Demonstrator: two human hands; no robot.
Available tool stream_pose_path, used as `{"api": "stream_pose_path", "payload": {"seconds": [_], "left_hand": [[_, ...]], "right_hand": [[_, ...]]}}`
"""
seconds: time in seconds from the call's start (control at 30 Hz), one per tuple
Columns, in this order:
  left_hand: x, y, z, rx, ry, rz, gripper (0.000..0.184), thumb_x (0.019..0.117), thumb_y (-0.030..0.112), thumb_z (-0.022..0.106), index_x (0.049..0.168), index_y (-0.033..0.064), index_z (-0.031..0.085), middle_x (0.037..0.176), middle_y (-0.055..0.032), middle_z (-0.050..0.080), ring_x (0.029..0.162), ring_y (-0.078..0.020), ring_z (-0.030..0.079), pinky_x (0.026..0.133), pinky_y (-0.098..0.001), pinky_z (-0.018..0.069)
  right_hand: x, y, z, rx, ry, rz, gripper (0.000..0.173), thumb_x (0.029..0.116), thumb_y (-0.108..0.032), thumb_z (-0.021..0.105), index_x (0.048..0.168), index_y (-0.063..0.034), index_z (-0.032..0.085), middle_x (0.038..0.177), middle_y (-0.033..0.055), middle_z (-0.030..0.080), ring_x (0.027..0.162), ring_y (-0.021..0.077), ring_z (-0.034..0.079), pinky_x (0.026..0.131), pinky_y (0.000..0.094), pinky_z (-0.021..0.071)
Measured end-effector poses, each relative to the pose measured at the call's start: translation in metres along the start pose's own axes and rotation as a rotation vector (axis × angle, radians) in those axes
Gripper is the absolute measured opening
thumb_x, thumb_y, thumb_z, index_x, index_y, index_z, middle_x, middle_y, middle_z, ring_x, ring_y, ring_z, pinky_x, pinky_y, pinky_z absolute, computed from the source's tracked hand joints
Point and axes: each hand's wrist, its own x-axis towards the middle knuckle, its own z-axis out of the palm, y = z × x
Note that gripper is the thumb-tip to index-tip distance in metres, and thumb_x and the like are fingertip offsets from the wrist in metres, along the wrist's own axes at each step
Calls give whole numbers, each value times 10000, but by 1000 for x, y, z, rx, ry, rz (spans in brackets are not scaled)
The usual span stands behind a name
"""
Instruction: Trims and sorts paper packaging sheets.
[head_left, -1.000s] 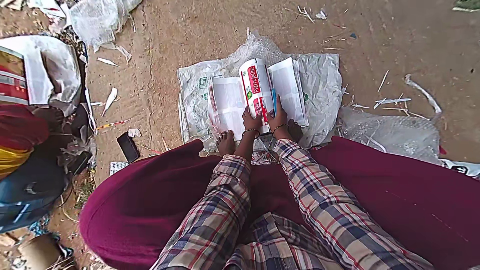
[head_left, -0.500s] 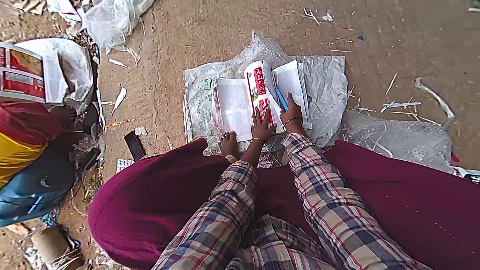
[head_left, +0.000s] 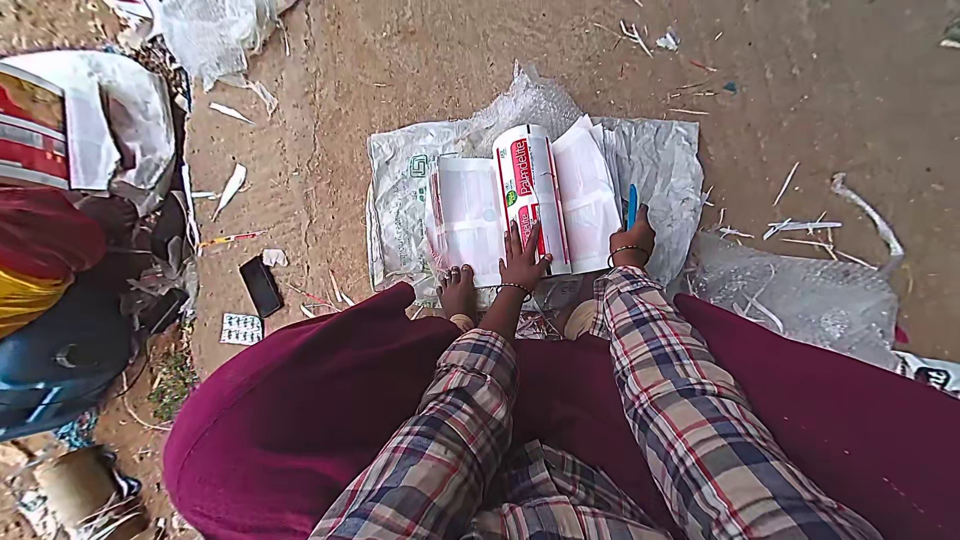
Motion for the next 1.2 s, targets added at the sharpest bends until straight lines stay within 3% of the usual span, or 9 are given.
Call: {"api": "stream_pose_path", "payload": {"seconds": [0.27, 0.4, 0.47, 0.57, 0.77, 0.87, 1.0, 1.1, 1.2], "left_hand": [[4, -9, 4, -52, 10, 35, 772, 1047, 398, 563, 1657, 414, 90, 1725, -81, -199, 1591, -372, -141, 1162, -783, 97], [6, -13, 5, -60, 31, 60, 774, 1037, 375, 580, 1661, 387, 121, 1730, -114, -162, 1593, -392, -100, 1162, -758, 163], [10, -14, 5, -72, 48, 92, 777, 1026, 365, 589, 1664, 356, 146, 1729, -134, -153, 1593, -400, -87, 1182, -721, 183], [9, -21, 8, -111, 76, 152, 788, 1000, 349, 595, 1668, 277, 183, 1718, -183, -154, 1586, -407, -120, 1238, -651, 119], [14, -24, 8, -107, 73, 213, 831, 979, 363, 576, 1674, 224, 141, 1697, -232, -190, 1569, -429, -174, 1256, -630, 42], [16, -21, 6, -40, 45, 200, 898, 965, 359, 626, 1676, 216, 96, 1684, -246, -218, 1563, -445, -185, 1263, -612, 24], [17, -11, 2, -83, 27, 176, 1163, 777, 197, 792, 1674, 147, 54, 1682, -258, -212, 1565, -433, -185, 1277, -557, -24], [13, -6, 4, -240, 93, 156, 1210, 718, 9, 763, 1639, 0, -21, 1704, -270, -56, 1597, -369, 23, 1290, -457, 126], [-5, 0, -2, -307, 113, 13, 1078, 819, -19, 753, 1640, 2, 55, 1707, -252, 42, 1583, -334, 145, 1262, -436, 226]], "right_hand": [[37, 20, 23, -67, -54, -34, 786, 949, -49, 630, 1643, -102, 264, 1298, 291, 654, 1211, 466, 636, 991, 614, 502], [49, 18, 26, -79, -85, 44, 1024, 933, -70, 676, 1657, -83, -48, 1222, 266, 685, 1145, 408, 683, 960, 534, 538], [47, 16, 27, -19, -46, 76, 1083, 893, -64, 701, 1657, -98, -66, 1196, 258, 691, 1107, 392, 697, 927, 517, 550], [1, -21, -20, -22, -285, 199, 1013, 994, -46, 612, 1624, -68, -180, 1458, 284, 539, 1346, 383, 559, 1108, 476, 436], [-18, -19, -38, 21, -258, 126, 903, 1032, -36, 543, 1645, -85, -118, 1504, 293, 496, 1380, 409, 522, 1131, 491, 405], [27, 34, 13, 152, 60, 12, 858, 956, -67, 588, 1677, -150, 130, 1417, 201, 612, 1238, 364, 642, 1004, 519, 508], [29, 27, 0, 380, 126, 39, 763, 997, -84, 572, 1660, -102, 195, 1478, 175, 575, 1317, 306, 600, 1090, 447, 475], [20, 19, -7, 561, 113, 71, 642, 1014, -107, 565, 1616, -94, 342, 1381, 180, 644, 1263, 304, 632, 1066, 456, 492], [12, 10, -7, 658, 39, 42, 482, 1044, -196, 573, 1505, -73, 504, 1268, 185, 691, 1192, 314, 657, 1032, 493, 494]]}}
